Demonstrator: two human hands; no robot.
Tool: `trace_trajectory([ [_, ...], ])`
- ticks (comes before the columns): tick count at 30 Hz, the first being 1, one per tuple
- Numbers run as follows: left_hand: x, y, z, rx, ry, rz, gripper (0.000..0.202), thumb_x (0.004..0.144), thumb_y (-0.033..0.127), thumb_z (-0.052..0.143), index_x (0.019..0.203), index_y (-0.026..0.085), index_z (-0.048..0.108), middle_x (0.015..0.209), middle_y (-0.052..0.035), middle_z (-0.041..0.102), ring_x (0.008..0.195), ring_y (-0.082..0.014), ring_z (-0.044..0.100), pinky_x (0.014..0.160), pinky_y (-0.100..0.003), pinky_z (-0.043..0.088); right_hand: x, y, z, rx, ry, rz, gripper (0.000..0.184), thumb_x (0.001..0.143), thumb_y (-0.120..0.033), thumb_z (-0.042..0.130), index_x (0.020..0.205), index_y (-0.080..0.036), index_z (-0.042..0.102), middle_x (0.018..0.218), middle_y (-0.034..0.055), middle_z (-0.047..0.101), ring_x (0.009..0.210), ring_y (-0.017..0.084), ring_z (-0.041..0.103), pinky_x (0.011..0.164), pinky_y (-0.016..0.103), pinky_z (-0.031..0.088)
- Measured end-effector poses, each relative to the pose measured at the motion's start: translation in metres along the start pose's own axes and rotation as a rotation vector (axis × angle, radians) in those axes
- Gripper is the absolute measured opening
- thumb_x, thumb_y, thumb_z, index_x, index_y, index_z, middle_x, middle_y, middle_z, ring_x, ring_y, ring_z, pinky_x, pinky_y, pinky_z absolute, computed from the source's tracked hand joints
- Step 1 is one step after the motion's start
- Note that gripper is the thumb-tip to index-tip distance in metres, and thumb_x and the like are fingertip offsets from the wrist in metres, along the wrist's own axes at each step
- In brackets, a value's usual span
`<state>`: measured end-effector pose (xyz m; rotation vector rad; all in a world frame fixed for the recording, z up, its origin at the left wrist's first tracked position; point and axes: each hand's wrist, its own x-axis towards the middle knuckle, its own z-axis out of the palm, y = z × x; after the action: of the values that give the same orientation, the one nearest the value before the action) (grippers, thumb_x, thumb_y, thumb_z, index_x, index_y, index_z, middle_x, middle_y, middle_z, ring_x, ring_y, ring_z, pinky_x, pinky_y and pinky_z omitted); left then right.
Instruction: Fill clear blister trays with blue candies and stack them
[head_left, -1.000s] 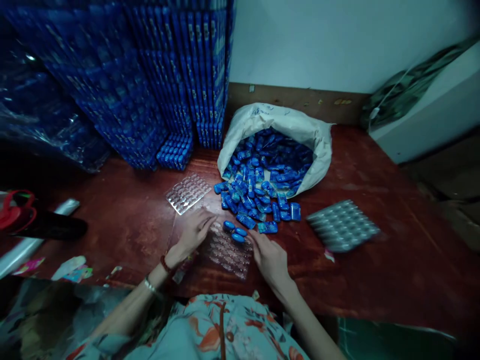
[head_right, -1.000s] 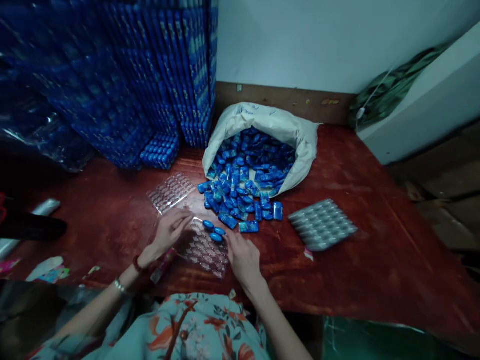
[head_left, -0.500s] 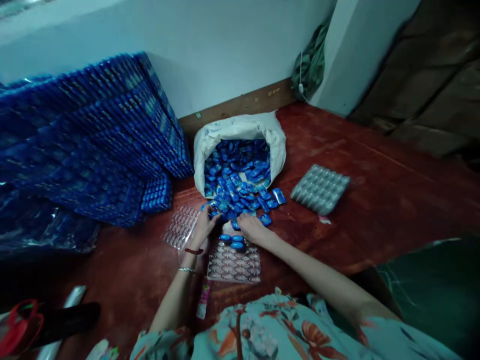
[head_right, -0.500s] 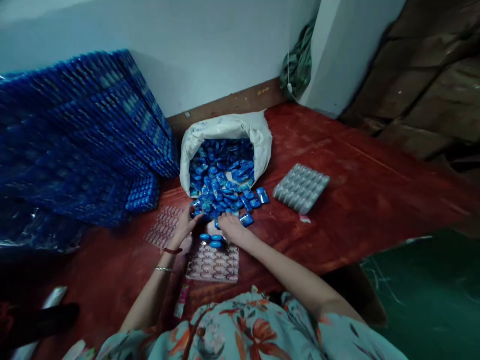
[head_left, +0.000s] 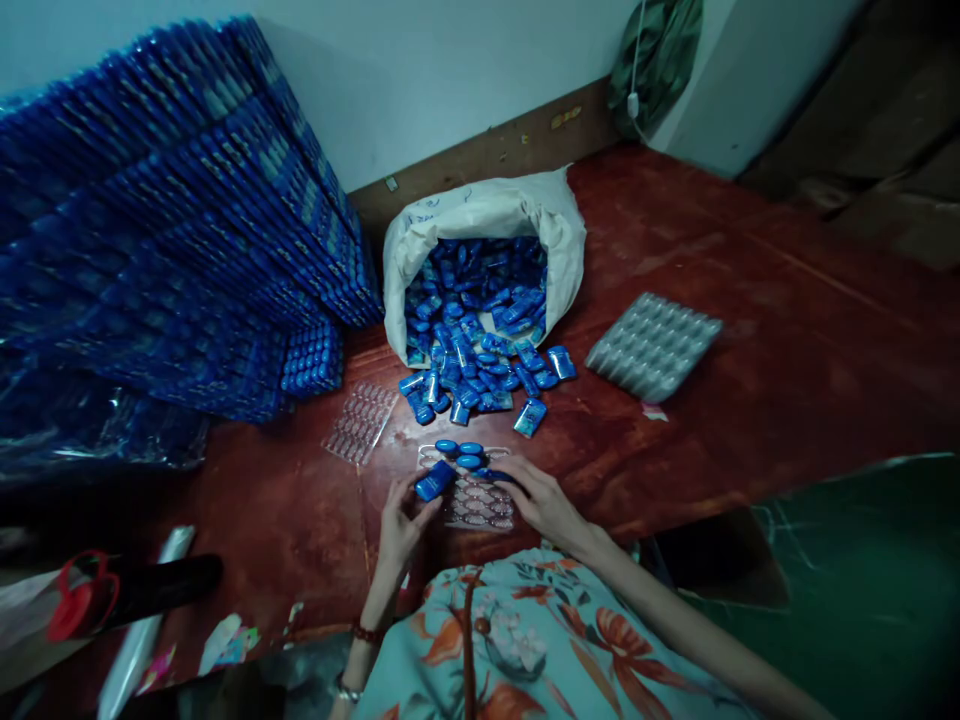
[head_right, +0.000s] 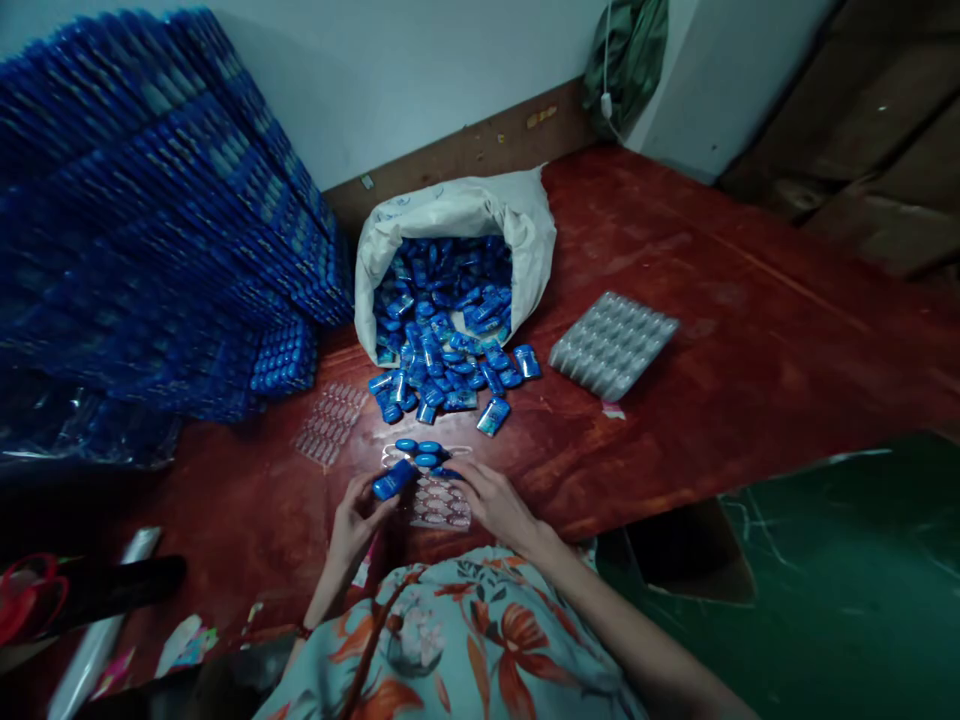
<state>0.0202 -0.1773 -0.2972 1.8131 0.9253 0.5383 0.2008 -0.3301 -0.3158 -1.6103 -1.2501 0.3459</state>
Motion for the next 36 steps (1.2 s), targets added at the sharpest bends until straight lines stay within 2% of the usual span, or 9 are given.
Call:
trace_trajectory([
  [3,0.003,0.001,0.010,0.179,-0.013,0.134,0.031,0.080,0.035,0.063,0.107,0.020,0.062,0.108,-0.0074,0.056,0.094,-0.0185,0.061,0.078,-0.029,0.052,0.003,0.006,0.009,-0.202,-0.053,-0.194,0.036,0.089,-0.010,0.041,0.123,-0.018,0.049,0.110,0.0093,0.063,0.104,0.018,0.061,0.088,0.034,0.052],
  [8,0.002,0.000,0.007,0.609,-0.180,0.325,0.034,0.090,0.017,0.045,0.122,0.022,0.051,0.113,-0.0093,0.055,0.097,-0.0188,0.061,0.082,-0.032,0.052,0.006,0.012,0.006,-0.447,-0.185,-0.404,0.031,0.088,-0.007,0.040,0.114,-0.014,0.054,0.103,0.0109,0.065,0.095,0.020,0.062,0.080,0.033,0.054],
  [14,0.009,0.022,0.011,1.126,-0.385,0.332,0.049,0.081,-0.003,0.038,0.127,0.013,0.042,0.109,-0.0131,0.056,0.088,-0.0191,0.062,0.071,-0.028,0.053,0.005,0.006,0.002,-0.548,-0.316,-0.401,0.025,0.089,-0.012,0.041,0.109,-0.015,0.057,0.103,0.0112,0.063,0.093,0.019,0.060,0.075,0.031,0.053],
  [19,0.025,0.048,0.027,1.343,-0.561,0.375,0.031,0.082,-0.001,0.038,0.108,0.009,0.054,0.101,-0.0164,0.057,0.090,-0.0248,0.062,0.073,-0.035,0.053,0.007,-0.002,0.006,-0.580,-0.381,-0.293,0.025,0.089,-0.012,0.044,0.110,-0.017,0.056,0.101,0.0101,0.061,0.094,0.020,0.058,0.080,0.033,0.051],
  [22,0.039,0.059,0.027,1.343,-0.657,0.396,0.027,0.084,0.001,0.038,0.104,0.009,0.055,0.100,-0.0157,0.058,0.092,-0.0256,0.061,0.074,-0.036,0.053,0.011,-0.012,0.005,-0.598,-0.438,-0.215,0.030,0.086,-0.008,0.045,0.113,-0.017,0.055,0.104,0.0108,0.059,0.098,0.021,0.057,0.082,0.034,0.051],
  [25,0.050,0.059,0.018,1.192,-0.679,0.322,0.024,0.086,0.005,0.040,0.104,0.013,0.053,0.102,-0.0116,0.058,0.086,-0.0207,0.062,0.072,-0.030,0.051,0.020,-0.023,0.002,-0.605,-0.517,-0.158,0.032,0.086,-0.007,0.045,0.116,-0.018,0.053,0.106,0.0101,0.058,0.099,0.021,0.057,0.080,0.034,0.052],
  [30,0.046,0.034,0.008,0.838,-0.441,0.231,0.023,0.087,0.008,0.040,0.107,0.016,0.049,0.096,-0.0072,0.059,0.084,-0.0184,0.061,0.071,-0.028,0.049,0.033,-0.027,-0.004,-0.572,-0.544,-0.127,0.040,0.085,-0.002,0.042,0.122,-0.017,0.047,0.104,0.0090,0.059,0.098,0.020,0.058,0.081,0.034,0.051],
  [34,0.034,0.013,0.010,0.766,-0.360,0.332,0.026,0.087,0.006,0.037,0.106,0.017,0.050,0.101,-0.0079,0.057,0.084,-0.0164,0.060,0.072,-0.026,0.049,0.036,-0.028,-0.006,-0.617,-0.543,-0.071,0.026,0.086,-0.002,0.040,0.103,-0.016,0.054,0.091,0.0072,0.060,0.086,0.020,0.059,0.072,0.032,0.050],
  [36,0.031,0.007,0.011,0.749,-0.337,0.373,0.030,0.087,0.005,0.036,0.110,0.018,0.049,0.103,-0.0074,0.056,0.084,-0.0156,0.060,0.073,-0.026,0.049,0.037,-0.033,-0.002,-0.669,-0.536,-0.079,0.026,0.086,-0.003,0.040,0.102,-0.017,0.054,0.092,0.0080,0.059,0.087,0.021,0.059,0.071,0.032,0.049],
])
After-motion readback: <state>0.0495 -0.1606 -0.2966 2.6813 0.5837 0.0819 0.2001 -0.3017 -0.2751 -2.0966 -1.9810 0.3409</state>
